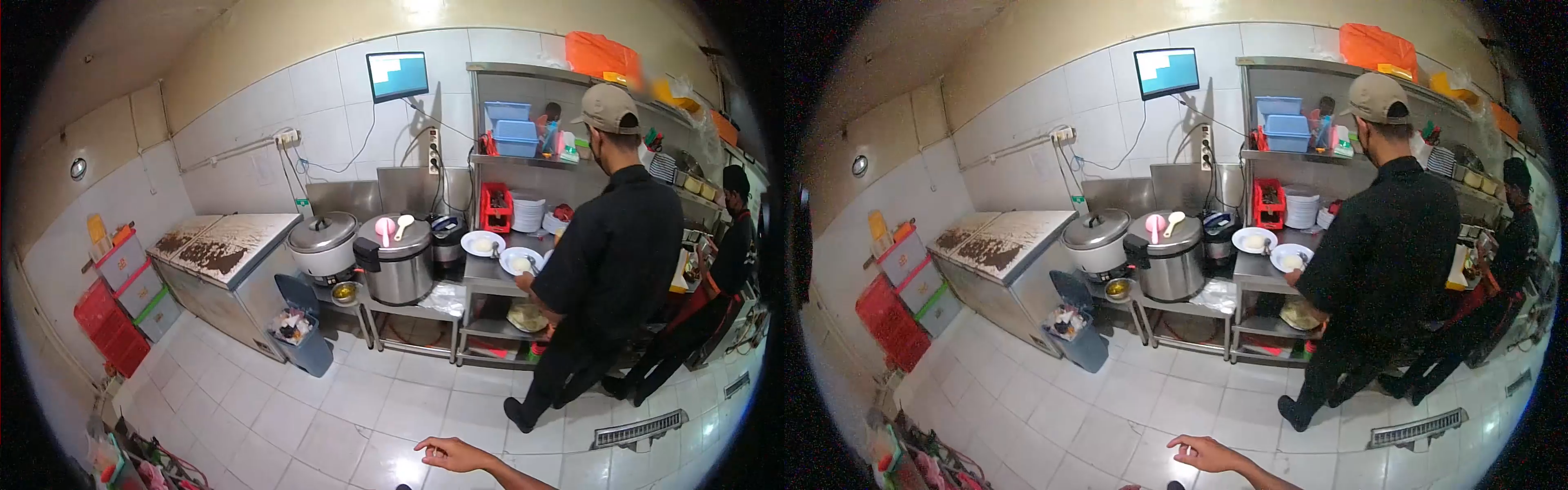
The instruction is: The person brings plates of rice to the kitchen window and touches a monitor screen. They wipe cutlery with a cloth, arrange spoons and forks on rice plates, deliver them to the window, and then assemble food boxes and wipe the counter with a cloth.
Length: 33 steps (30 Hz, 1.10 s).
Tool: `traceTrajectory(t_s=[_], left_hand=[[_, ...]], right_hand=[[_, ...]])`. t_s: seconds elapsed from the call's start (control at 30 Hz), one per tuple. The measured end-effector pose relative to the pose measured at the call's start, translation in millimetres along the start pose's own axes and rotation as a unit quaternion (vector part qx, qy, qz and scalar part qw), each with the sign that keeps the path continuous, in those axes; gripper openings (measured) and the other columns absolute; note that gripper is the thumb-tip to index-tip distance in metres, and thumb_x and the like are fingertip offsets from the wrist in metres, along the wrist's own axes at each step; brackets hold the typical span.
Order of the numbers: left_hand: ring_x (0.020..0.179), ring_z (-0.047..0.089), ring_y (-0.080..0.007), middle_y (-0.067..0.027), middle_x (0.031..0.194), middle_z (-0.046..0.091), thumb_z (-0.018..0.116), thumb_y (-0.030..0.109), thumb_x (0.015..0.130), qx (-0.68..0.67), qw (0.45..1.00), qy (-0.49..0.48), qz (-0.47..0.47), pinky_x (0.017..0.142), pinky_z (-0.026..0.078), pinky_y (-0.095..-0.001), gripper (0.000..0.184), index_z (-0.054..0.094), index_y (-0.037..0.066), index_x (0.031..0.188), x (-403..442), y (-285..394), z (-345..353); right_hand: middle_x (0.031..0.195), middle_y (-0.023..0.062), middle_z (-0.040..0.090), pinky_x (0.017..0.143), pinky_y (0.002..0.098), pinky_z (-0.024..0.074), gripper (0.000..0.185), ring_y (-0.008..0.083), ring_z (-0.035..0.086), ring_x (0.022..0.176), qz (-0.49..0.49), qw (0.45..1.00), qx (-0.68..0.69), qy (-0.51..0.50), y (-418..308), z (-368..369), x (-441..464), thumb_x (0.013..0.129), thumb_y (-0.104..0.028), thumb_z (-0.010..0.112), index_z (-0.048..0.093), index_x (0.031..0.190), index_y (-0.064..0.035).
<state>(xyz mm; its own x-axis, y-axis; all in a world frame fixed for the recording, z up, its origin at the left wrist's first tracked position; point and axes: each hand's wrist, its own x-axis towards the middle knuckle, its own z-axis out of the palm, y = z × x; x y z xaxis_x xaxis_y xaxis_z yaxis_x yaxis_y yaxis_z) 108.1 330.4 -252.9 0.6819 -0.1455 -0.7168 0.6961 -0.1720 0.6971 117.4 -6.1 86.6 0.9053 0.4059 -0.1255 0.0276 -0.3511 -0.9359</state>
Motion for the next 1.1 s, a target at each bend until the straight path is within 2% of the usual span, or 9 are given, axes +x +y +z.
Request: traceTrajectory(t_s=[0.13, 0.17, 0.2, 0.37, 0.5, 0.7, 0.8, 0.93, 1.1], left_hand=[[0.073, 0.058, -0.0178, -0.0076, 0.091, 0.061, 0.053, 0.026, 0.086, -0.037, 0.998, 0.012, 0.050, 0.057, 0.047, -0.0278, 0.033, 0.056, 0.006, 0.112, 30, 73, -32], [0.073, 0.058, -0.0177, -0.0080, 0.092, 0.061, 0.053, 0.026, 0.086, -0.041, 0.992, -0.040, 0.114, 0.058, 0.047, -0.0268, 0.033, 0.055, 0.005, 0.112, 60, 75, -47], [0.071, 0.059, -0.0170, -0.0079, 0.086, 0.061, 0.050, 0.028, 0.091, 0.017, 0.997, 0.053, 0.057, 0.061, 0.049, -0.0296, 0.030, 0.056, 0.003, 0.107, 61, 108, -37], [0.072, 0.058, -0.0175, -0.0081, 0.089, 0.059, 0.049, 0.020, 0.089, -0.020, 0.993, 0.012, 0.114, 0.060, 0.048, -0.0299, 0.025, 0.055, 0.004, 0.107, 78, 222, -18], [0.070, 0.057, -0.0147, -0.0066, 0.086, 0.058, 0.048, 0.018, 0.089, -0.024, 0.991, -0.039, 0.129, 0.058, 0.046, -0.0273, 0.021, 0.055, 0.005, 0.103, 110, 270, 4], [0.068, 0.056, -0.0134, -0.0051, 0.082, 0.058, 0.049, 0.017, 0.089, -0.006, 0.988, -0.077, 0.137, 0.059, 0.046, -0.0257, 0.021, 0.056, 0.003, 0.104, 171, 341, 47], [0.070, 0.058, -0.0139, -0.0061, 0.083, 0.060, 0.048, 0.018, 0.090, 0.038, 0.982, -0.117, 0.141, 0.061, 0.046, -0.0258, 0.022, 0.056, 0.003, 0.104, 190, 396, 87], [0.074, 0.060, -0.0140, -0.0071, 0.086, 0.062, 0.050, 0.022, 0.091, 0.072, 0.959, -0.193, 0.197, 0.064, 0.047, -0.0259, 0.026, 0.058, 0.002, 0.106, 243, 454, 150], [0.075, 0.060, -0.0144, -0.0079, 0.088, 0.062, 0.049, 0.024, 0.093, 0.095, 0.921, -0.299, 0.230, 0.066, 0.047, -0.0266, 0.029, 0.056, -0.001, 0.107, 281, 547, 255]], right_hand=[[0.080, 0.0019, 0.057, 0.068, 0.0268, 0.0438, 0.030, 0.0114, 0.052, 0.073, 0.002, 0.998, -0.011, 0.064, 57, 7, 75, 0.087, -0.020, 0.058, 0.053, 0.115, -0.0100], [0.078, 0.0024, 0.057, 0.067, 0.0272, 0.0445, 0.029, 0.0118, 0.053, 0.072, 0.013, 0.996, -0.027, 0.086, 75, 8, 89, 0.086, -0.019, 0.059, 0.054, 0.113, -0.0093], [0.076, 0.0030, 0.058, 0.066, 0.0277, 0.0452, 0.027, 0.0123, 0.054, 0.071, 0.030, 0.993, -0.040, 0.108, 95, 11, 99, 0.086, -0.017, 0.059, 0.055, 0.111, -0.0086], [0.072, 0.0042, 0.058, 0.061, 0.0277, 0.0463, 0.024, 0.0118, 0.054, 0.065, 0.090, 0.982, -0.031, 0.165, 142, -2, 120, 0.084, -0.015, 0.060, 0.057, 0.107, -0.0084], [0.075, 0.0078, 0.062, 0.065, 0.0308, 0.0484, 0.022, 0.0179, 0.060, 0.071, 0.156, 0.964, 0.051, 0.207, 173, -19, 130, 0.083, -0.017, 0.061, 0.059, 0.102, -0.0075], [0.073, 0.0076, 0.061, 0.063, 0.0316, 0.0491, 0.019, 0.0164, 0.059, 0.068, 0.126, 0.951, 0.036, 0.279, 218, -84, 181, 0.083, -0.016, 0.060, 0.059, 0.099, -0.0074], [0.074, 0.0057, 0.059, 0.057, 0.0273, 0.0493, 0.019, 0.0118, 0.057, 0.065, 0.149, 0.939, 0.093, 0.296, 242, -142, 212, 0.085, -0.006, 0.048, 0.056, 0.102, -0.0026], [0.076, 0.0069, 0.060, 0.058, 0.0258, 0.0491, 0.029, 0.0115, 0.057, 0.064, 0.039, 0.866, 0.231, 0.443, 253, -216, 211, 0.078, 0.005, 0.040, 0.054, 0.103, 0.0001], [0.068, 0.0064, 0.060, 0.055, 0.0274, 0.0477, 0.021, 0.0124, 0.057, 0.061, 0.097, 0.744, 0.132, 0.648, 259, -341, 169, 0.090, -0.016, 0.044, 0.058, 0.096, -0.0025]])
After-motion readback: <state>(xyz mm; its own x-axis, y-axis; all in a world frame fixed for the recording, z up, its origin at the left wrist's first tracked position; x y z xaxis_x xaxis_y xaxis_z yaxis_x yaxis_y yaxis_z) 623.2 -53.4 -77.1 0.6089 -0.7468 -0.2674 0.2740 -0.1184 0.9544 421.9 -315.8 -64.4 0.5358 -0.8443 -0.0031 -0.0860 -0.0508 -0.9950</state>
